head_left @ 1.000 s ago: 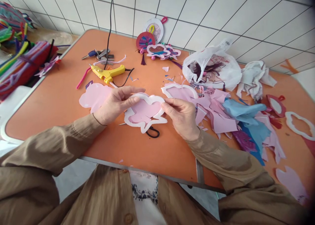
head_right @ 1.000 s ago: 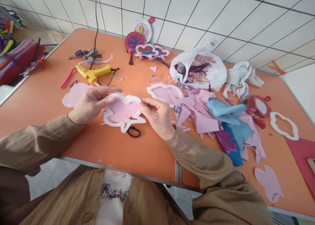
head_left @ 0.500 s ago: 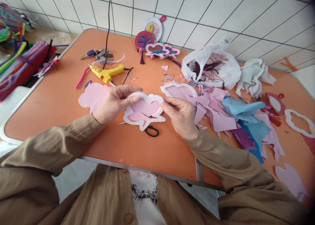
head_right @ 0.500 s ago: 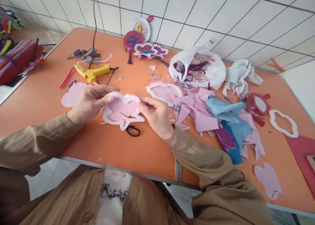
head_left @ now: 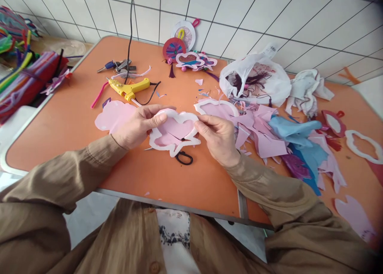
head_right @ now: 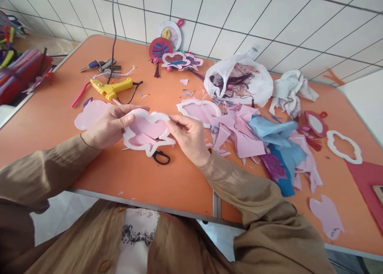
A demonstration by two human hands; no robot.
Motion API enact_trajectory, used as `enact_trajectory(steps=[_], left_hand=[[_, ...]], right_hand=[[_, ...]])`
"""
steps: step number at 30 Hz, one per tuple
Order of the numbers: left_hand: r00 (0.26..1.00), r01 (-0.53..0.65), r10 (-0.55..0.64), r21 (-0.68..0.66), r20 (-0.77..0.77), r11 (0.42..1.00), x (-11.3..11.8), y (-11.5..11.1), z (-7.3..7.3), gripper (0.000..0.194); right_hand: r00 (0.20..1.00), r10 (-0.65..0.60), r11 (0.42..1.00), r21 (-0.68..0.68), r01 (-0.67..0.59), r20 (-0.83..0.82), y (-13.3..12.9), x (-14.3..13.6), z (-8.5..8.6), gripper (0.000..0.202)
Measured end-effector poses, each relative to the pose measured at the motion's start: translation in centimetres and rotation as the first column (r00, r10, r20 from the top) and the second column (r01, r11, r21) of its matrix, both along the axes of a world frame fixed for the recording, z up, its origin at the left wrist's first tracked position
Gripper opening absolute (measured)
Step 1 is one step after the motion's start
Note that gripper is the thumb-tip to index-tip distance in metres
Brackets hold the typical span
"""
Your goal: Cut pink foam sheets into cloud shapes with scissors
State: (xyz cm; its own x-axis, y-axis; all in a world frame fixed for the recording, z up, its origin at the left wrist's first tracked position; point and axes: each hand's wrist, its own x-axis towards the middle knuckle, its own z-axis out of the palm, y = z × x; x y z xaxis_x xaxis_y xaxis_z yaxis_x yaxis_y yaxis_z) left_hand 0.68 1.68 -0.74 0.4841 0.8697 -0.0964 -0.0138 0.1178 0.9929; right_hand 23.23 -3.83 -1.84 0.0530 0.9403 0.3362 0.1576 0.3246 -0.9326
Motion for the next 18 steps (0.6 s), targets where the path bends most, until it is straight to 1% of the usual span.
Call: enact_trajectory(steps=[3, 6, 9, 13, 16, 18], left_hand=[[0.994, 0.076, -0.069, -0.08, 0.083, 0.994, 0.2, -0.2, 0.3, 0.05], [0.993, 0.062, -0.051, -0.102, 0.11, 0.993, 0.5, -0.3, 0.6, 0.05], [0.993, 0.061, -0.049, -0.114, 0.108, 0.992, 0.6, -0.5, 0.9, 0.05], [0.989, 0.106, -0.09, -0.14, 0.115, 0.984, 0.7, -0.8, 1.2, 0.055], [0.988, 0.124, -0.107, -0.161, 0.108, 0.979, 0.8, -0.9, 1.2, 0.055], [0.989, 0.133, -0.12, -0.165, 0.088, 0.977, 0.9, -0.8, 1.0, 0.052]], right_hand=[[1.0, 0.007, 1.0, -0.022, -0.006, 0.025, -0.1, 0.1, 0.0, 0.012], [0.999, 0.021, 0.999, -0.035, -0.02, 0.031, -0.1, 0.1, -0.1, 0.015], [0.999, 0.013, 1.0, -0.025, -0.012, 0.031, 0.0, 0.1, -0.4, 0.015], [0.997, -0.013, 1.0, -0.002, 0.013, 0.077, 0.2, 0.2, -0.9, 0.015], [0.994, -0.015, 1.0, -0.001, 0.015, 0.104, 0.1, 0.2, -1.1, 0.017], [0.995, -0.023, 1.0, -0.001, 0.023, 0.102, 0.0, 0.1, -1.0, 0.015]])
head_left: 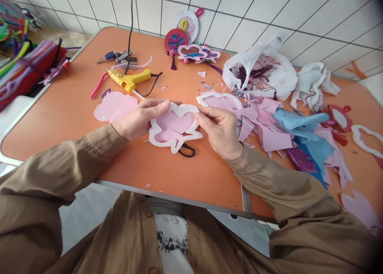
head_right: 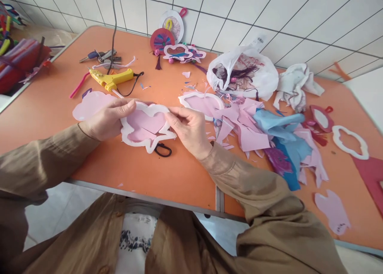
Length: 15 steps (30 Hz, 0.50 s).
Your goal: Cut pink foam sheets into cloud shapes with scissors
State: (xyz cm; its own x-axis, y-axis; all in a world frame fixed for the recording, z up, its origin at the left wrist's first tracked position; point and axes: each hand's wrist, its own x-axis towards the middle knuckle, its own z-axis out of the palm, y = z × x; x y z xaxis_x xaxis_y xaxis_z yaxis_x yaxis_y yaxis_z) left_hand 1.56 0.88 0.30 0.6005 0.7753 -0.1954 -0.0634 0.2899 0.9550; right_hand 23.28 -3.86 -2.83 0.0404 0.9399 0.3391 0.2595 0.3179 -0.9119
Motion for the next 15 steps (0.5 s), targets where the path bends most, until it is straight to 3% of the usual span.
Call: enact_trajectory(steps=[9, 15], left_hand=[[1.0, -0.019, 0.019, -0.034, -0.008, 0.999, 0.1, 0.14, -0.82, 0.043], [0.999, 0.05, -0.05, -0.005, 0.012, 0.999, -0.18, 0.07, -0.17, 0.05]], right_hand=[[1.0, -0.001, 1.0, -0.011, 0.001, -0.007, -0.23, -0.25, 0.65, 0.017], [0.998, 0.03, 0.999, -0.017, -0.031, -0.05, -0.18, -0.33, 0.84, 0.011]])
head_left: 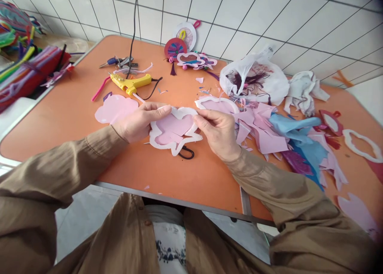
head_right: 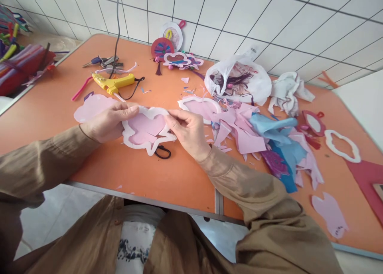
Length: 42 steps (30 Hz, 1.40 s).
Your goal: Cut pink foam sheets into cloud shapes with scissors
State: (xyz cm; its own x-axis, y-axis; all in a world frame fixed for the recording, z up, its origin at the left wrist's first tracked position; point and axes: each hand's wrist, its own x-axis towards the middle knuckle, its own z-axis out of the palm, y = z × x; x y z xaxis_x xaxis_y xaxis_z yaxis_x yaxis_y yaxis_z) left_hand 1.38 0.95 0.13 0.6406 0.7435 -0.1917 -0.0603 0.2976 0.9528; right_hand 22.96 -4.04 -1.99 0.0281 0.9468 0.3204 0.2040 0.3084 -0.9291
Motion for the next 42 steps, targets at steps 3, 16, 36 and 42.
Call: enact_trajectory(steps=[3, 16, 36, 42], left_hand=[[1.0, -0.017, 0.017, 0.038, 0.005, 0.999, -0.1, 0.0, 0.6, 0.046], [1.0, 0.01, -0.01, 0.017, -0.013, 1.0, -0.2, 0.0, 0.6, 0.038], [0.939, -0.336, 0.337, -0.018, 0.071, 0.942, -2.3, 2.5, 2.3, 0.013], [0.944, -0.329, 0.33, -0.015, 0.024, 0.944, -2.1, 2.3, 2.5, 0.017]], right_hand=[[0.999, 0.032, 0.999, -0.008, -0.032, -0.005, -0.1, -0.1, 0.0, 0.011], [0.997, 0.077, 0.995, -0.054, -0.078, -0.033, 0.4, -0.2, -0.1, 0.015], [0.331, 0.23, 0.867, -0.038, -0.497, 0.915, -2.8, 0.0, 1.4, 0.022], [0.365, 0.223, 0.847, 0.006, -0.532, 0.904, -2.9, -0.4, 0.9, 0.014]])
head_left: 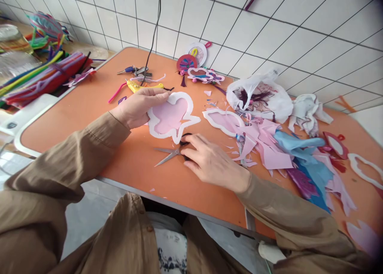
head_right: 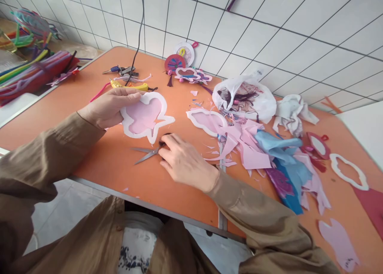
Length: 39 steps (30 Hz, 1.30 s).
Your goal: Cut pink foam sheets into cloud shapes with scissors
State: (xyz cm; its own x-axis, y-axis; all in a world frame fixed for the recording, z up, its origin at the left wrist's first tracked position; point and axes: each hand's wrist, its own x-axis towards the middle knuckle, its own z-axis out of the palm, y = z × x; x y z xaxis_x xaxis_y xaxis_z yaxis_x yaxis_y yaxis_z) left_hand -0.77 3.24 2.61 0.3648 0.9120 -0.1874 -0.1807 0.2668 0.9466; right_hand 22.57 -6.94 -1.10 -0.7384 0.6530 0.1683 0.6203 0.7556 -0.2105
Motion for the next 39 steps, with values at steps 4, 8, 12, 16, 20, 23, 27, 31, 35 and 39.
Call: enact_trajectory(steps=[4, 8, 12, 16, 20, 23, 27, 31, 35, 39], left_hand=[[1.0, 0.002, -0.002, -0.005, 0.011, 1.0, 0.0, 0.1, -0.1, 0.015], [1.0, -0.008, 0.008, 0.012, 0.016, 1.0, 0.1, 0.1, -0.1, 0.012], [0.998, -0.062, 0.062, 0.002, 0.002, 0.998, 0.3, -0.1, 0.1, 0.013], [0.99, -0.14, 0.14, 0.025, 0.015, 0.99, 0.6, -0.2, 0.4, 0.015], [0.976, -0.218, 0.217, 0.075, 0.027, 0.973, 0.7, -0.1, 0.3, 0.021], [0.967, -0.253, 0.252, 0.095, 0.025, 0.963, 0.6, 0.1, 0.1, 0.021], [0.971, -0.238, 0.233, 0.112, 0.055, 0.965, 0.5, 0.0, 0.1, 0.02], [0.977, -0.207, 0.2, 0.088, 0.076, 0.974, 0.6, -0.3, 0.1, 0.021], [0.974, -0.207, 0.198, 0.082, 0.111, 0.975, 0.6, -0.6, 0.2, 0.023], [0.969, -0.235, 0.226, 0.082, 0.103, 0.969, 0.8, -0.6, 0.2, 0.021]], right_hand=[[0.999, 0.031, 0.999, -0.046, -0.03, 0.018, 0.3, 0.4, 0.2, 0.019], [0.996, 0.036, 0.989, -0.147, -0.024, 0.078, 0.7, 1.3, 0.8, 0.035], [0.988, 0.016, 0.994, -0.11, 0.001, 0.153, 1.0, 1.9, 1.1, 0.047], [0.977, -0.004, 0.992, -0.124, 0.032, 0.213, 0.8, 1.9, 1.8, 0.05], [1.0, -0.013, 0.953, -0.303, 0.015, 0.01, 0.9, 2.0, 2.2, 0.045], [0.927, -0.033, 0.85, -0.498, -0.17, -0.373, 1.9, 2.6, 1.6, 0.046], [0.714, -0.276, 0.7, -0.643, -0.31, -0.644, 3.2, 3.3, 0.5, 0.054], [0.57, -0.448, 0.676, -0.678, -0.288, -0.689, 2.9, 3.2, 0.8, 0.049], [0.524, -0.55, 0.607, -0.742, -0.284, -0.65, 2.0, 2.4, 1.3, 0.048], [0.521, -0.624, 0.522, -0.807, -0.277, -0.582, 1.7, 2.0, 1.3, 0.052]])
